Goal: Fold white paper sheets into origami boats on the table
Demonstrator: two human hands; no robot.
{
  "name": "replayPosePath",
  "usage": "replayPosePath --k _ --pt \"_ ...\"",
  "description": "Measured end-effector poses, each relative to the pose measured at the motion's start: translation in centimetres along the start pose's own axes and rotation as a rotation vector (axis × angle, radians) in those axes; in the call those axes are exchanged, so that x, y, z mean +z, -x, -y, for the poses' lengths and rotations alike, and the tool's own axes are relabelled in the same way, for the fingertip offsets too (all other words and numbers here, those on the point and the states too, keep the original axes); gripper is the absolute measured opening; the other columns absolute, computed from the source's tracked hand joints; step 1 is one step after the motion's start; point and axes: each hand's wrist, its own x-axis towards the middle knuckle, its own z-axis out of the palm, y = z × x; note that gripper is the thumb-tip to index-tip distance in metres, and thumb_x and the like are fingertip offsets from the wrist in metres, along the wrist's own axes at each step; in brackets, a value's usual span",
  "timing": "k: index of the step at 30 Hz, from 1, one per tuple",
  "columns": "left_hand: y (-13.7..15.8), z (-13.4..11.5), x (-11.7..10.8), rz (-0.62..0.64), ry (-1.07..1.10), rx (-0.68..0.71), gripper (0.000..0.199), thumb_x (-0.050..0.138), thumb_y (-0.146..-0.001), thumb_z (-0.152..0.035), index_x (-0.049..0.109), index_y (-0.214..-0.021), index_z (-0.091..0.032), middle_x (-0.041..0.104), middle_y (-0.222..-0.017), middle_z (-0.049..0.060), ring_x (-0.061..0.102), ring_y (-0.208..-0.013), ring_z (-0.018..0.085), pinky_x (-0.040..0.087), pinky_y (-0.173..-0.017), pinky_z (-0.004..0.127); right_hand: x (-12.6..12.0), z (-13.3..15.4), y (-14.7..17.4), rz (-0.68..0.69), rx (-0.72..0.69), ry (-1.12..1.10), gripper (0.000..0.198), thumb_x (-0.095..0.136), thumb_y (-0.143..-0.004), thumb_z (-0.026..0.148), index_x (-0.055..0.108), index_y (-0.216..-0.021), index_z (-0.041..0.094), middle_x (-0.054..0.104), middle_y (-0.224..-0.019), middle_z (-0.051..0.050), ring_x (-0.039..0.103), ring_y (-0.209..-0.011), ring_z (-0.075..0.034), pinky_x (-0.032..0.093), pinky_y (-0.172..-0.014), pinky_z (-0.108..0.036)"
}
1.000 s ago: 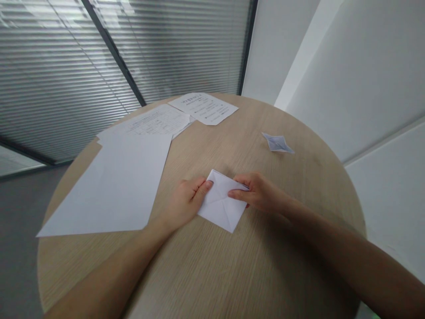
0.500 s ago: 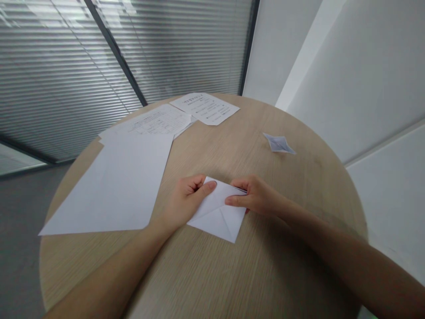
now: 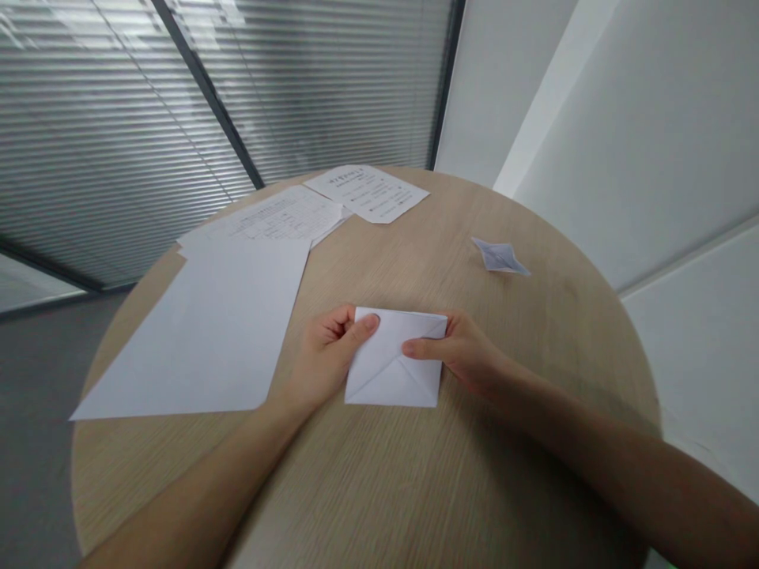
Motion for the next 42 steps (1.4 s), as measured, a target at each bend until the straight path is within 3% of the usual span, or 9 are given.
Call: replayPosePath --k 8,15,30,38,42 --pt "0.0 0.0 0.2 -0.012 -0.009 0.023 0.036 0.075 -0.073 -0.045 0.053 -0.066 -0.017 0.052 -0.055 -0.005 0.042 -0.046 0.006 0.031 -0.042 0.017 0.4 0.2 0.0 -0.158 0.018 0.019 0.028 0.085 -0.054 0.03 0.073 -0.074 0.015 0.071 -0.071 -0.003 0.06 -0.058 -0.015 0.046 -0.057 -0.029" --pt "0.2 0.1 0.1 -0.059 -0.023 0.071 0.033 0.073 -0.075 -0.042 0.053 -0.066 -0.017 0.05 -0.055 -0.005 0.041 -0.047 0.007 0.03 -0.043 0.018 0.4 -0.1 0.0 -0.095 0.073 0.018 0.042 0.09 -0.048 0.034 0.075 -0.082 0.015 0.073 -0.077 -0.004 0.065 -0.064 -0.018 0.049 -0.063 -0.031" --pt "0.3 -0.2 0.3 -0.003 -0.043 0.059 0.037 0.074 -0.075 -0.047 0.054 -0.067 -0.017 0.054 -0.057 -0.003 0.045 -0.051 0.008 0.032 -0.047 0.019 0.2 0.0 0.1 -0.167 -0.049 0.243 0.027 0.081 -0.058 0.032 0.072 -0.077 0.016 0.068 -0.069 -0.002 0.061 -0.062 -0.018 0.047 -0.059 -0.031" --pt "0.1 0.4 -0.1 -0.083 -0.07 0.063 0.033 0.073 -0.076 -0.045 0.058 -0.067 -0.016 0.054 -0.057 -0.003 0.044 -0.05 0.009 0.032 -0.047 0.021 -0.4 -0.1 -0.4 -0.135 -0.002 0.267 0.034 0.085 -0.056 0.039 0.071 -0.076 0.015 0.069 -0.071 -0.003 0.06 -0.061 -0.017 0.045 -0.056 -0.029" --pt "-0.6 1.2 -0.8 -0.221 0.044 0.13 0.027 0.074 -0.077 -0.041 0.061 -0.071 -0.017 0.057 -0.062 -0.003 0.048 -0.056 0.009 0.037 -0.052 0.02 -0.8 0.1 -0.7 -0.105 -0.111 0.125 0.042 0.083 -0.062 0.046 0.071 -0.089 0.017 0.071 -0.083 -0.004 0.063 -0.07 -0.017 0.048 -0.063 -0.029"
